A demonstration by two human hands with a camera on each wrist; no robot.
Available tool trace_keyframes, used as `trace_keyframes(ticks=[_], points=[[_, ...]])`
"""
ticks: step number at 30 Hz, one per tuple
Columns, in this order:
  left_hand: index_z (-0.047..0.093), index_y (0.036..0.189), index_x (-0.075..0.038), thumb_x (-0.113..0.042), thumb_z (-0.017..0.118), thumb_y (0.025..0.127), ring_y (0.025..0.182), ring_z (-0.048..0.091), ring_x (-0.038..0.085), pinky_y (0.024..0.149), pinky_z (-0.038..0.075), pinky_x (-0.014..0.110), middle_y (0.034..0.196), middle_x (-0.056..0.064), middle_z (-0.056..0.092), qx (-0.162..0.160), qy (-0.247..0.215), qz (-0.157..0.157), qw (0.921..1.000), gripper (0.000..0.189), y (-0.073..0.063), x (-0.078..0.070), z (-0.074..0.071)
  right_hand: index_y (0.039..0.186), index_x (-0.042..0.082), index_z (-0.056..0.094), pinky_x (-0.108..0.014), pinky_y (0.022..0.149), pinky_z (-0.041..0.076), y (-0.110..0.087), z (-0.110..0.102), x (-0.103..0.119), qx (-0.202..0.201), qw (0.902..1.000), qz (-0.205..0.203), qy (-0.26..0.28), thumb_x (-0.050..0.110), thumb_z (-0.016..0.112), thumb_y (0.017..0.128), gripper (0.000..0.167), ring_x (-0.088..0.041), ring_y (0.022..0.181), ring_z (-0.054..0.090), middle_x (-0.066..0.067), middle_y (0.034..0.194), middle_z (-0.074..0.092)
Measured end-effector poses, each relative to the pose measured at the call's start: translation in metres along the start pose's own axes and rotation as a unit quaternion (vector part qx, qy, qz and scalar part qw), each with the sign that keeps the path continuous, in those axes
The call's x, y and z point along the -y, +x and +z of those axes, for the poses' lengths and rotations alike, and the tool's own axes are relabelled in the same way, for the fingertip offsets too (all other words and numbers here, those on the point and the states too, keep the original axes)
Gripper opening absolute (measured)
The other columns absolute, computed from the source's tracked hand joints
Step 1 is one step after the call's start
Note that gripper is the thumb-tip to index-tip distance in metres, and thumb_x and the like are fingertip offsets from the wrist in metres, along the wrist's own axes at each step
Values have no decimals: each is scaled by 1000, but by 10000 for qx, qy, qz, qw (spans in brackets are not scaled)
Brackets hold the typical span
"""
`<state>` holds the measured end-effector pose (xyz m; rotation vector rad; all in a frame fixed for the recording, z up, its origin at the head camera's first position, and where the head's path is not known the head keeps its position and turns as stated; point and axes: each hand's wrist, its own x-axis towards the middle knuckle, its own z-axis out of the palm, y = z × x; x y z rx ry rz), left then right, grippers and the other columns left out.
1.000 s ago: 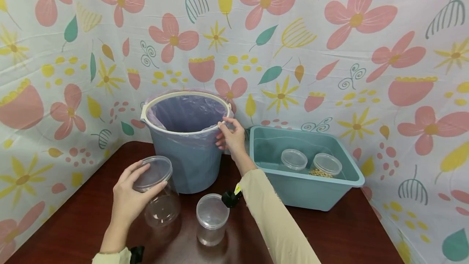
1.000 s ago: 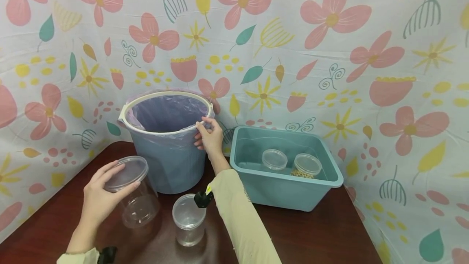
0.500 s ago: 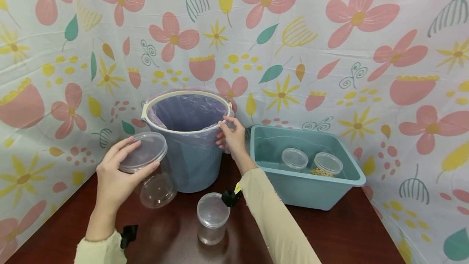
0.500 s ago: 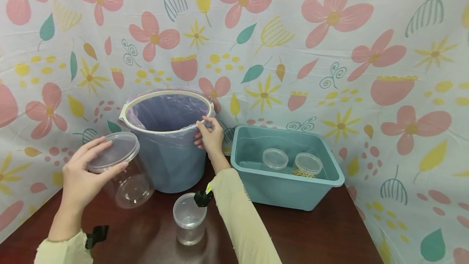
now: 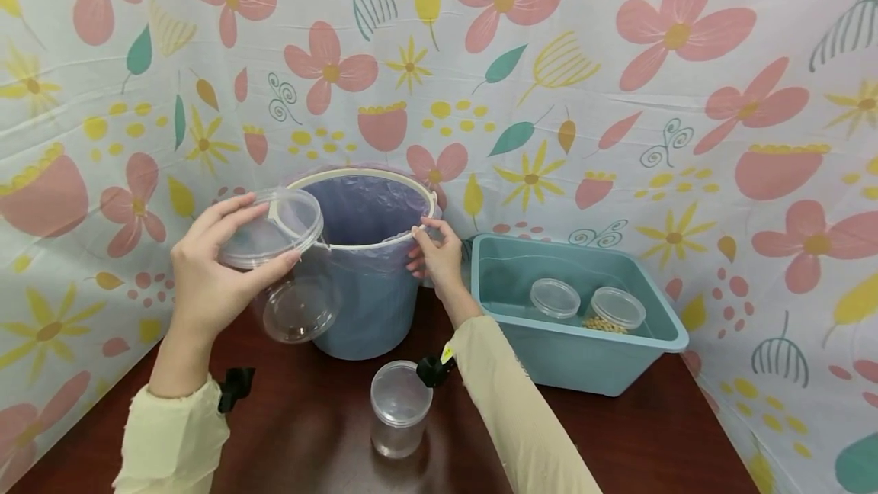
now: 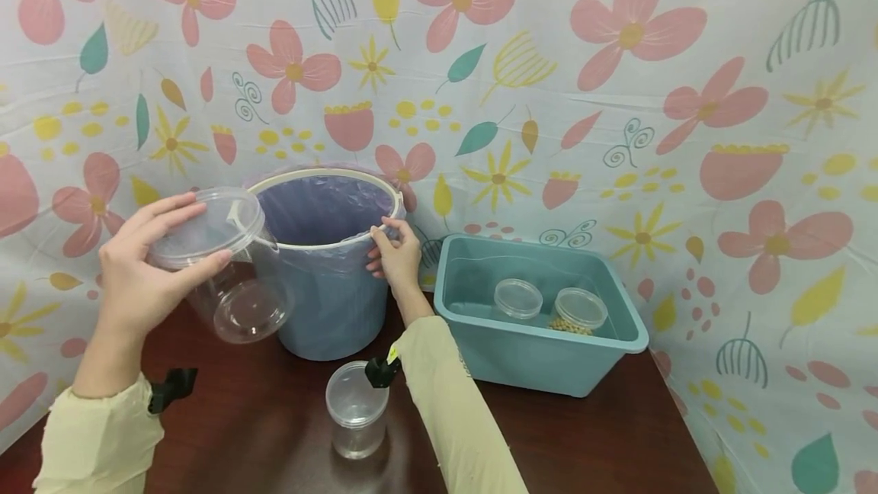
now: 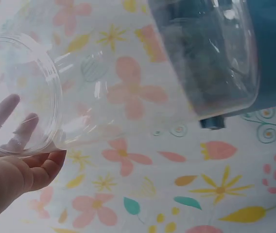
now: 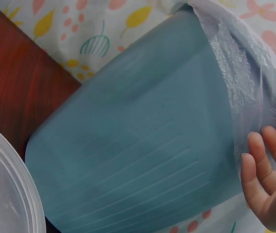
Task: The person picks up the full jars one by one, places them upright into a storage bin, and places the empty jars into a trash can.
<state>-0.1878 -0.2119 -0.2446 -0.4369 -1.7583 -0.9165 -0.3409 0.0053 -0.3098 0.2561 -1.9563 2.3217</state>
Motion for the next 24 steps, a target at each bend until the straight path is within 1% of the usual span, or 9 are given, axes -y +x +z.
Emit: trace_keyframes(ticks=[3, 6, 9, 10, 12, 15, 17, 20, 24], points=[[68, 99, 3, -5, 82, 52, 104, 52, 25, 88, 37, 21, 109, 14, 60, -93, -89, -24, 9999, 50, 11, -3, 2, 113, 11, 56, -27, 36, 41, -1, 0, 3, -28, 10000, 24, 18, 17, 61, 85, 29, -16, 38, 51, -7, 53, 54], [67, 102, 2, -7, 80, 59, 104, 53, 20, 87, 37, 22, 108, 13, 60, -286, -246, -173, 9991, 46, 20, -5, 4, 112, 12, 56, -27, 36, 41, -1, 0, 2, -61, 10000, 27, -8, 17, 61, 85, 28, -16, 38, 51, -6, 53, 54], [65, 105, 3, -11, 79, 64, 105, 51, 17, 90, 36, 24, 109, 14, 60, -480, -431, -343, 9973, 45, 26, -9, 4, 110, 14, 57, -26, 36, 41, 2, 1, -3, -63, 10000, 7, -32, 18, 61, 84, 27, -15, 37, 51, -5, 52, 54], [64, 106, 4, -13, 78, 66, 107, 51, 17, 91, 35, 25, 110, 16, 59, -511, -458, -349, 9970, 45, 28, -10, 4, 110, 14, 57, -26, 36, 41, 2, 1, -4, -60, 10000, 13, -38, 18, 62, 84, 27, -15, 37, 51, -5, 52, 54], [63, 108, 4, -16, 77, 68, 108, 49, 17, 93, 33, 26, 112, 17, 58, -629, -494, -420, 9959, 47, 32, -12, 3, 110, 14, 57, -26, 36, 41, 2, 1, -4, -57, 10000, 8, -44, 18, 61, 84, 27, -15, 37, 51, -5, 52, 54], [62, 111, 3, -21, 78, 68, 112, 46, 17, 96, 31, 26, 115, 16, 56, -849, -456, -562, 9938, 52, 39, -14, 5, 110, 14, 57, -26, 36, 41, 2, 1, -4, -67, 10000, -27, -61, 19, 61, 84, 27, -15, 37, 51, -5, 52, 54], [61, 112, 2, -28, 79, 66, 113, 46, 17, 97, 31, 26, 117, 16, 55, -1058, -450, -605, 9915, 57, 43, -13, 8, 111, 14, 57, -26, 36, 41, 2, 1, -4, -67, 9999, -42, -78, 19, 61, 84, 27, -15, 37, 51, -5, 52, 54], [60, 112, 4, -45, 78, 63, 114, 46, 18, 96, 32, 27, 117, 17, 55, -1341, -473, -551, 9883, 72, 46, -11, 15, 111, 14, 57, -26, 36, 41, 2, 1, -4, -55, 9999, -48, -85, 19, 61, 84, 28, -15, 37, 51, -5, 52, 54], [57, 112, 11, -62, 70, 60, 114, 46, 23, 96, 32, 27, 117, 23, 52, -1606, -403, -383, 9855, 90, 48, -15, 30, 111, 14, 57, -26, 36, 40, 2, 1, -5, -65, 9999, -42, -84, 19, 61, 84, 28, -15, 37, 51, -5, 52, 54]])
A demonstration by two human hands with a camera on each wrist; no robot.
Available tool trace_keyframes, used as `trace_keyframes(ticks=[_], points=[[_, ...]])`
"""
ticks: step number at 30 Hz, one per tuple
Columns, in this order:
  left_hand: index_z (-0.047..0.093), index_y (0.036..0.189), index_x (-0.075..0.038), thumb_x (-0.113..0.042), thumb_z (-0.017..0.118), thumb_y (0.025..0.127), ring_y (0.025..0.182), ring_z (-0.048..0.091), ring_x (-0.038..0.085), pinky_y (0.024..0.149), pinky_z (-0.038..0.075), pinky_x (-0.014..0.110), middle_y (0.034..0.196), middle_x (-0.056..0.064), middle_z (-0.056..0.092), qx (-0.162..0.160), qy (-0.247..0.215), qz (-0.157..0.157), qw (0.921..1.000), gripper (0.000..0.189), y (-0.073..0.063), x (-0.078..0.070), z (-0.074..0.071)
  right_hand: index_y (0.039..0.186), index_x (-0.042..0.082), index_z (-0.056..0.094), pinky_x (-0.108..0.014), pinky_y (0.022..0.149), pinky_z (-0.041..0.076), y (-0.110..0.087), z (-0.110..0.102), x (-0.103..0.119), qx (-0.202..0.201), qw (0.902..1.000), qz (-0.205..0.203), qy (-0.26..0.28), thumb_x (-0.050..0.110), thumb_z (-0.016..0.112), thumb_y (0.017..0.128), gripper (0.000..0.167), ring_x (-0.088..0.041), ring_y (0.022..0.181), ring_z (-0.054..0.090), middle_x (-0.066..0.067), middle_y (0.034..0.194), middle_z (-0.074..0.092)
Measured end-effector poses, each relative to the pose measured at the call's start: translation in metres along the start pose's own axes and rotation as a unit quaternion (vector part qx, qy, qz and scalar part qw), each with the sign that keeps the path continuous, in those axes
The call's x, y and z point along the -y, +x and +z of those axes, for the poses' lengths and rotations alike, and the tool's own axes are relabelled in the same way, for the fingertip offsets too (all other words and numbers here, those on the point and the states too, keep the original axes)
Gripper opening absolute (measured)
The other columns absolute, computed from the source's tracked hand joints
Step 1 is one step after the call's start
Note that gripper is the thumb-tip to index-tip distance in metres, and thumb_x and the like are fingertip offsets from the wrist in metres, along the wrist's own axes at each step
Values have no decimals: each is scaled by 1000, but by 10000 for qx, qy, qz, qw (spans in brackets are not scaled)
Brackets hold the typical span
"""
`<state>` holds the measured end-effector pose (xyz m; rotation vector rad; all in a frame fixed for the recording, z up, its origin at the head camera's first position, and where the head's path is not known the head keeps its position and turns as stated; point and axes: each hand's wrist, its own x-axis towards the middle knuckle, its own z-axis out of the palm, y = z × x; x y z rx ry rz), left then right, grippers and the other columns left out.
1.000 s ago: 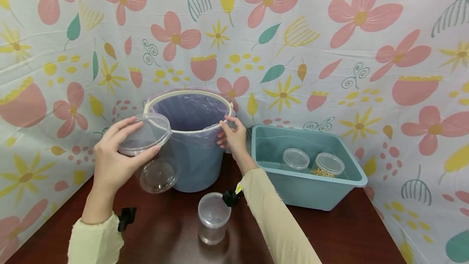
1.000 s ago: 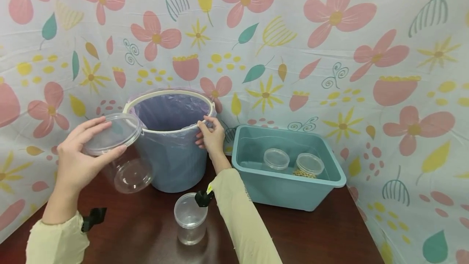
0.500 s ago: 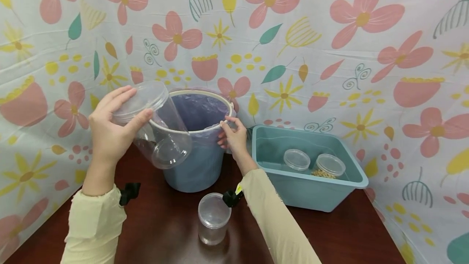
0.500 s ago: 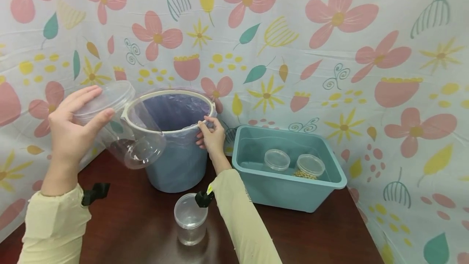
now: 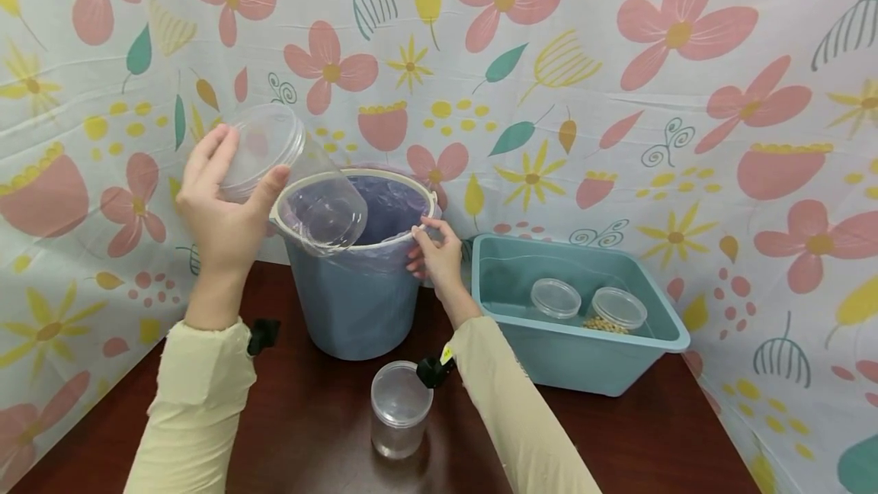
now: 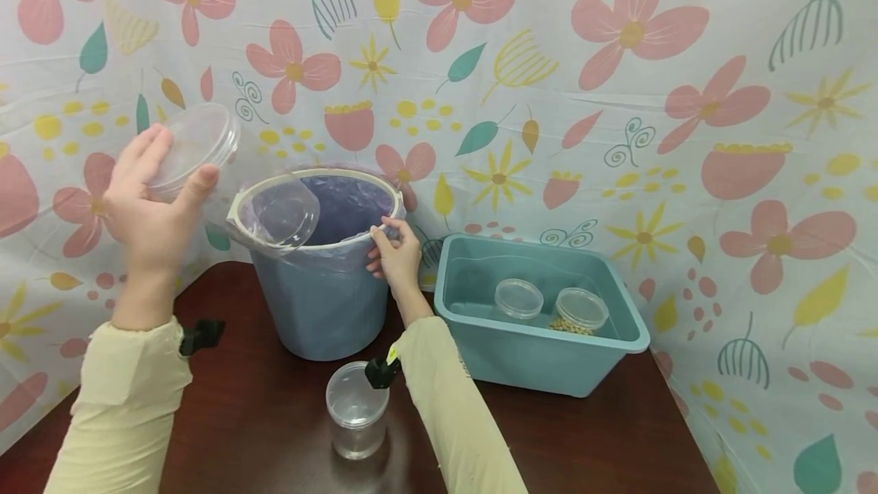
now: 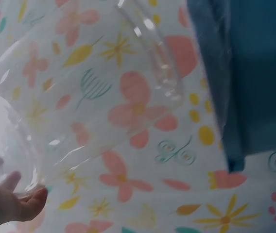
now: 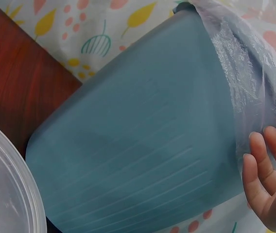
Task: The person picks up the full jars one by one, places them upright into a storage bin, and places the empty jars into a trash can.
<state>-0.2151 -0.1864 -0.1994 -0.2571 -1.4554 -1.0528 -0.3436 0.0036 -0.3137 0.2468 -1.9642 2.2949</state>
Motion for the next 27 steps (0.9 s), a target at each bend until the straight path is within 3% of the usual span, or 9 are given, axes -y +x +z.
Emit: trace_keyframes(ticks=[4, 8, 13, 17, 22, 27], points=[[55, 114, 13, -67, 64, 62, 116, 44, 25, 97, 30, 27, 120, 26, 49, -32, 205, 91, 9997, 95, -5, 7, 15, 111, 14, 57, -26, 36, 40, 0, 0, -1, -22, 10000, -2, -34, 19, 61, 84, 27, -15, 37, 51, -5, 52, 54], [52, 120, 9, -67, 61, 64, 120, 40, 19, 98, 28, 27, 126, 19, 46, 68, 389, 154, 9991, 94, -11, 26, 26, 111, 14, 57, -26, 36, 40, 1, 0, -2, -6, 10000, -6, -58, 19, 61, 85, 27, -15, 37, 51, -4, 51, 54], [49, 122, 9, -63, 60, 70, 122, 37, 20, 98, 30, 32, 128, 18, 44, 280, 574, 294, 9975, 90, -21, 44, 34, 111, 14, 57, -26, 35, 40, 2, 0, -2, -16, 10000, -50, -43, 19, 61, 85, 27, -15, 36, 51, -5, 51, 54], [49, 122, 10, -62, 59, 71, 120, 39, 25, 95, 33, 40, 127, 19, 44, 427, 807, 231, 9956, 88, -32, 57, 37, 111, 15, 57, -26, 35, 40, 1, 1, -1, 4, 10000, -57, -25, 20, 61, 84, 27, -15, 36, 51, -5, 52, 54], [48, 122, 11, -59, 60, 72, 121, 37, 29, 96, 32, 42, 129, 23, 41, 857, 899, 179, 9921, 87, -42, 69, 37, 111, 14, 57, -26, 35, 40, 0, 1, -1, 26, 10000, -80, -7, 19, 61, 84, 27, -15, 36, 51, -5, 52, 54], [49, 122, 11, -33, 76, 70, 124, 31, 31, 100, 25, 43, 130, 22, 39, 1508, 889, 22, 9846, 73, -51, 76, 40, 111, 14, 57, -27, 35, 39, 0, 1, -2, 30, 9999, -140, -27, 20, 60, 85, 27, -15, 36, 51, -5, 52, 54]])
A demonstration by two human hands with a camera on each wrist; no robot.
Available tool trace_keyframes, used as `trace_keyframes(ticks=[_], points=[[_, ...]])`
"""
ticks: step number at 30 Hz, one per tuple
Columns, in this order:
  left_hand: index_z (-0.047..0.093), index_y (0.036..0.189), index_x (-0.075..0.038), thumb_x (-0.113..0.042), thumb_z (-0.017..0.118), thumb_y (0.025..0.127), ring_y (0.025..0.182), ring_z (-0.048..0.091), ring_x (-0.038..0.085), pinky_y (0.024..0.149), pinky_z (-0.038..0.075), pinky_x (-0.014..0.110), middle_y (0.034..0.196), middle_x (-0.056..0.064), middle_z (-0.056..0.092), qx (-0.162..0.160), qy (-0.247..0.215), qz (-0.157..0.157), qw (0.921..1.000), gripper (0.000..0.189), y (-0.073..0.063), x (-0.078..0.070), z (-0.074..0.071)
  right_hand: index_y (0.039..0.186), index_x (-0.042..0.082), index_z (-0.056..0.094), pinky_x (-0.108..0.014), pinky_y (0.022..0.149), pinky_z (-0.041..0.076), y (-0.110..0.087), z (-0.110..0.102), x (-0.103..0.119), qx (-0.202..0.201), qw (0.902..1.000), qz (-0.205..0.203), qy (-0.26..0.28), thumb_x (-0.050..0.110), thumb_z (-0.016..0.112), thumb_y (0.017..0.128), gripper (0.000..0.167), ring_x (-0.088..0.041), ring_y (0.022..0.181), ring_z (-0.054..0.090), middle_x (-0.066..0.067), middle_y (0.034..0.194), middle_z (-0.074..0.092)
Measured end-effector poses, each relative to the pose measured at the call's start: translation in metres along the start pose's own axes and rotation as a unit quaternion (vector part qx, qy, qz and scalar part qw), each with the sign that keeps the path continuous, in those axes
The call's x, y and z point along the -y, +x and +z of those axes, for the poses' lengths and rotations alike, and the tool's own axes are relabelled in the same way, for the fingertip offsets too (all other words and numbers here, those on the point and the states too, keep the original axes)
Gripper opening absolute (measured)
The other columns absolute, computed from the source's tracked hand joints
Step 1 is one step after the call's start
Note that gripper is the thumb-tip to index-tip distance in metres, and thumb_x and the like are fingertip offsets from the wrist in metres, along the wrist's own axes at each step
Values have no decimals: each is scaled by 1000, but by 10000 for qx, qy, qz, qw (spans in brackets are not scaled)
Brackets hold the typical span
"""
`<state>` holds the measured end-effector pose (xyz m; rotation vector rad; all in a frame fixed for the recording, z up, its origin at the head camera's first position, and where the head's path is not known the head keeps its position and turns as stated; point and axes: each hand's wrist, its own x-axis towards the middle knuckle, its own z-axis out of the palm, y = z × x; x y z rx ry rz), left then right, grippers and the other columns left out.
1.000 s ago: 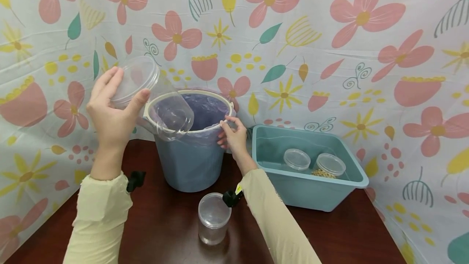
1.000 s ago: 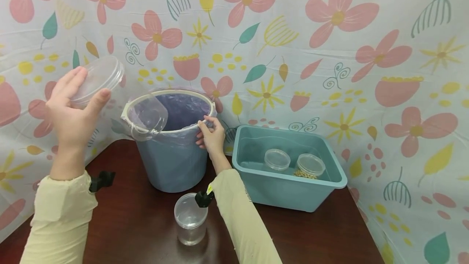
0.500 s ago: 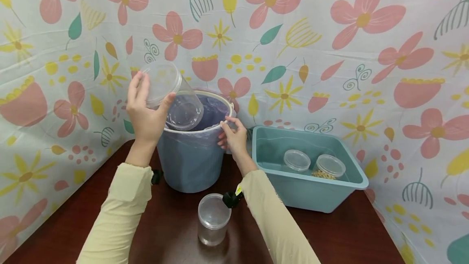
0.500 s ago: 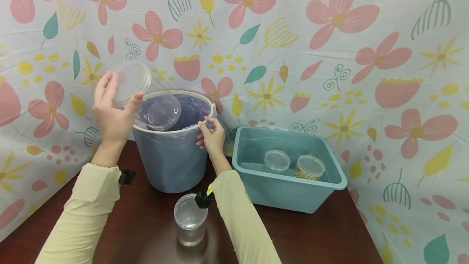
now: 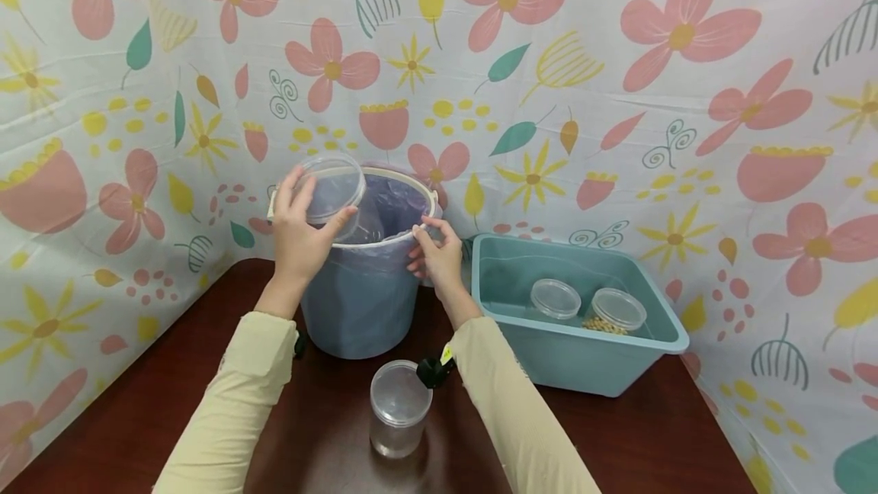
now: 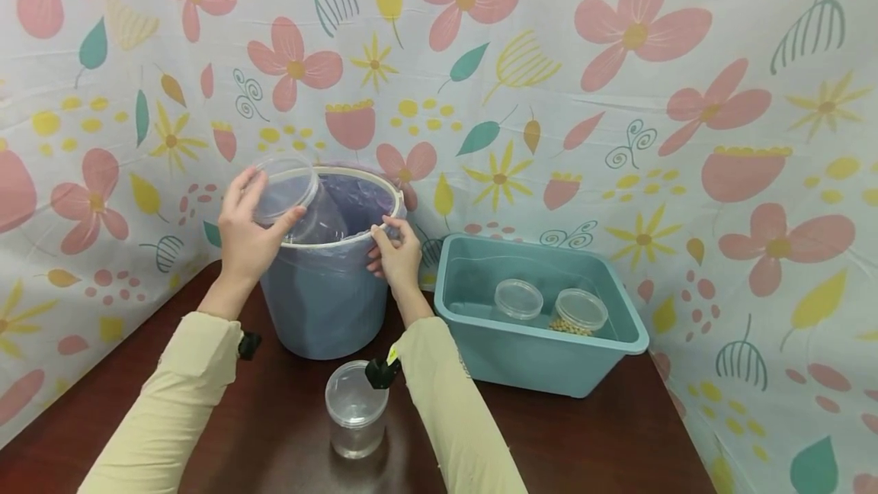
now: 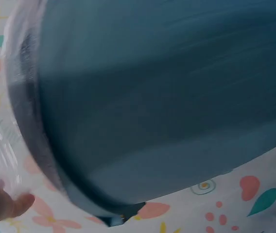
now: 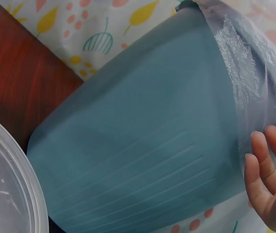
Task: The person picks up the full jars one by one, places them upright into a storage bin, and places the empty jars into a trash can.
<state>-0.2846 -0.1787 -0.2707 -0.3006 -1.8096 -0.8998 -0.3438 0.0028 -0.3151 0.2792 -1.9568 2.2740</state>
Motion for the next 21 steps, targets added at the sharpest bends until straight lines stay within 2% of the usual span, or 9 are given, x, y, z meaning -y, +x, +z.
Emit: trace_keyframes(ticks=[3, 9, 13, 17, 21], points=[[54, 116, 11, -20, 78, 69, 121, 34, 34, 99, 25, 46, 127, 23, 42, 452, 61, -58, 9989, 61, -4, 3, 3, 112, 14, 57, -27, 36, 39, 0, 0, 0, 19, 10000, -40, 22, 20, 59, 86, 27, -16, 36, 51, -5, 52, 54], [67, 95, 5, -14, 65, 82, 103, 51, 32, 88, 37, 45, 107, 19, 59, 1234, 140, -271, 9919, 24, -10, 9, 4, 112, 14, 57, -26, 35, 39, 1, 1, -1, 19, 10000, -24, 33, 20, 60, 86, 27, -15, 36, 51, -5, 52, 54], [69, 91, 3, -14, 62, 84, 98, 54, 30, 77, 46, 41, 99, 15, 63, 1724, 228, -302, 9843, 19, -11, 8, 3, 111, 14, 57, -26, 35, 39, 2, 1, -1, -68, 10000, -39, -3, 20, 60, 85, 26, -15, 36, 50, -5, 52, 54], [69, 91, 3, -13, 61, 84, 96, 54, 29, 68, 50, 39, 97, 15, 63, 1874, 289, -360, 9812, 19, -13, 7, 0, 110, 14, 57, -26, 36, 39, 2, 1, 0, -65, 10000, -3, -43, 20, 60, 85, 25, -14, 36, 50, -4, 52, 54], [69, 90, 3, -13, 62, 84, 96, 55, 29, 70, 49, 39, 96, 15, 64, 1835, 315, -297, 9821, 18, -17, 7, -2, 110, 14, 57, -27, 36, 40, 0, 1, 0, -47, 9999, 34, -82, 20, 60, 85, 26, -15, 37, 50, -5, 52, 54]])
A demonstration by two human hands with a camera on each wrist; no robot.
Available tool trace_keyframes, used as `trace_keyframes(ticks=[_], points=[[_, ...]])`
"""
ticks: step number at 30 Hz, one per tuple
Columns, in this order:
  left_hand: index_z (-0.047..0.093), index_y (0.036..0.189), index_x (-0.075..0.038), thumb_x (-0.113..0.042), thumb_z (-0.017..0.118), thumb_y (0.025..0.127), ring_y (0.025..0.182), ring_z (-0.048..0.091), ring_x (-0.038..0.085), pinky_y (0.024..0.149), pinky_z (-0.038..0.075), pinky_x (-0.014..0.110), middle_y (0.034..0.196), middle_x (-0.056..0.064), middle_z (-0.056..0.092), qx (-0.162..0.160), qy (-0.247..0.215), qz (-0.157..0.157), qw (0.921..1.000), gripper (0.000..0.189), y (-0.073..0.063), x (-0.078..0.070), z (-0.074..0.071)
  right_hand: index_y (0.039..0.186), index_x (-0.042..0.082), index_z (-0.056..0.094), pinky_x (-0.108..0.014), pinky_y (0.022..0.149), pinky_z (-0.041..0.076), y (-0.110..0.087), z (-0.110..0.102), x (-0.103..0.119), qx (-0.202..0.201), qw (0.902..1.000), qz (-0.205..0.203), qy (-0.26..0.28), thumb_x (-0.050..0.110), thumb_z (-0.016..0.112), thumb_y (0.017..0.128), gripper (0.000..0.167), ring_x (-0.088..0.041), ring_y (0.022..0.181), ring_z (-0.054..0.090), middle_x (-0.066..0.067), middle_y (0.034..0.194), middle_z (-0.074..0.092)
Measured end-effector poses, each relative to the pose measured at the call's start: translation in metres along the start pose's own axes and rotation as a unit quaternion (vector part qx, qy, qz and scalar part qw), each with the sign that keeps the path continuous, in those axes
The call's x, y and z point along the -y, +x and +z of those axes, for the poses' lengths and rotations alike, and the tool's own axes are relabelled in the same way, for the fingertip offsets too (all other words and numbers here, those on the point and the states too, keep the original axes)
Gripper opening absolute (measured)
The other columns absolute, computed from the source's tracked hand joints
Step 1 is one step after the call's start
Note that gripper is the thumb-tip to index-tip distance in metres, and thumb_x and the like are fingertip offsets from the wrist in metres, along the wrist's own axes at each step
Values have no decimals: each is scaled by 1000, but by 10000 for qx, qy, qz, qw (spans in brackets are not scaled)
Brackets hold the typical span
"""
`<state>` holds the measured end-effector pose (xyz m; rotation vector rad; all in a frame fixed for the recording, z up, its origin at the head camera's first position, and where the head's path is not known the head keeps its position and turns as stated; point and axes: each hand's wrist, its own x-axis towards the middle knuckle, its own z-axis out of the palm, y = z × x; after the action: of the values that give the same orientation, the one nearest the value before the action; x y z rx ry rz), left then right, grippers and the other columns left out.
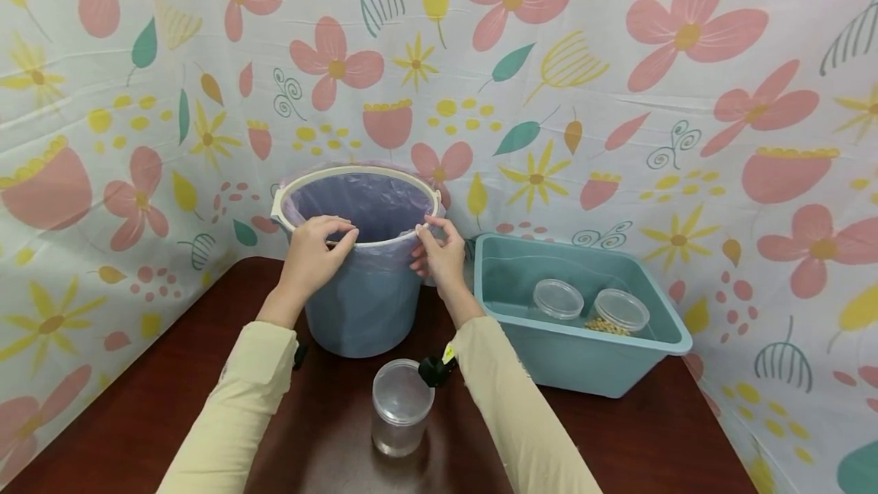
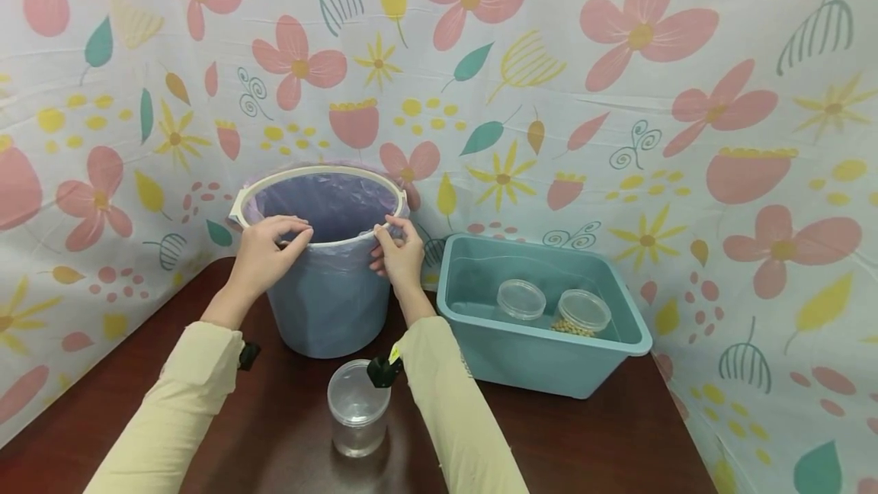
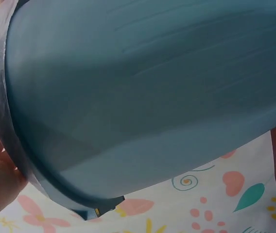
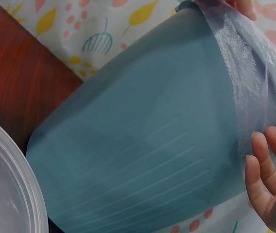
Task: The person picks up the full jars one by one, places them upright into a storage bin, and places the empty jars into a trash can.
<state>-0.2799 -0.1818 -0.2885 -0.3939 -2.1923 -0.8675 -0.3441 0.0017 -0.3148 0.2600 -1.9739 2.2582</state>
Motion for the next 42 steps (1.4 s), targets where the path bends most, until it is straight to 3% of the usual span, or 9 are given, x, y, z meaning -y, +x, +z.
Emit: trace_keyframes(ticks=[7, 19, 29, 42], points=[[70, 87, 2, -10, 67, 78, 96, 54, 29, 85, 39, 43, 96, 15, 64, -268, -92, 631, 9976, 15, -8, -6, -4, 110, 14, 57, -25, 35, 39, -1, -1, 1, -22, 10000, 7, 26, 20, 60, 85, 26, -15, 37, 50, -5, 52, 54], [69, 87, 2, -10, 72, 73, 92, 56, 28, 85, 40, 41, 93, 13, 63, -567, 141, 1522, 9866, 18, -30, -16, -11, 111, 14, 57, -25, 35, 39, 0, 0, 0, 8, 10000, -66, -9, 20, 60, 86, 26, -15, 36, 50, -5, 52, 54], [69, 86, 1, -12, 70, 72, 89, 56, 25, 78, 40, 42, 91, 10, 64, -630, -59, 1458, 9873, 19, -62, -17, -6, 111, 14, 57, -26, 35, 39, -1, -1, -1, 16, 9999, -156, -40, 20, 60, 85, 27, -15, 36, 50, -6, 52, 54], [68, 94, -4, -12, 71, 72, 90, 56, 22, 79, 42, 37, 95, 6, 63, -368, -420, 1063, 9928, 24, -100, -15, 16, 111, 13, 57, -25, 34, 39, -1, -1, -1, 18, 9997, -232, 8, 19, 60, 86, 27, -14, 35, 50, -5, 51, 54]])
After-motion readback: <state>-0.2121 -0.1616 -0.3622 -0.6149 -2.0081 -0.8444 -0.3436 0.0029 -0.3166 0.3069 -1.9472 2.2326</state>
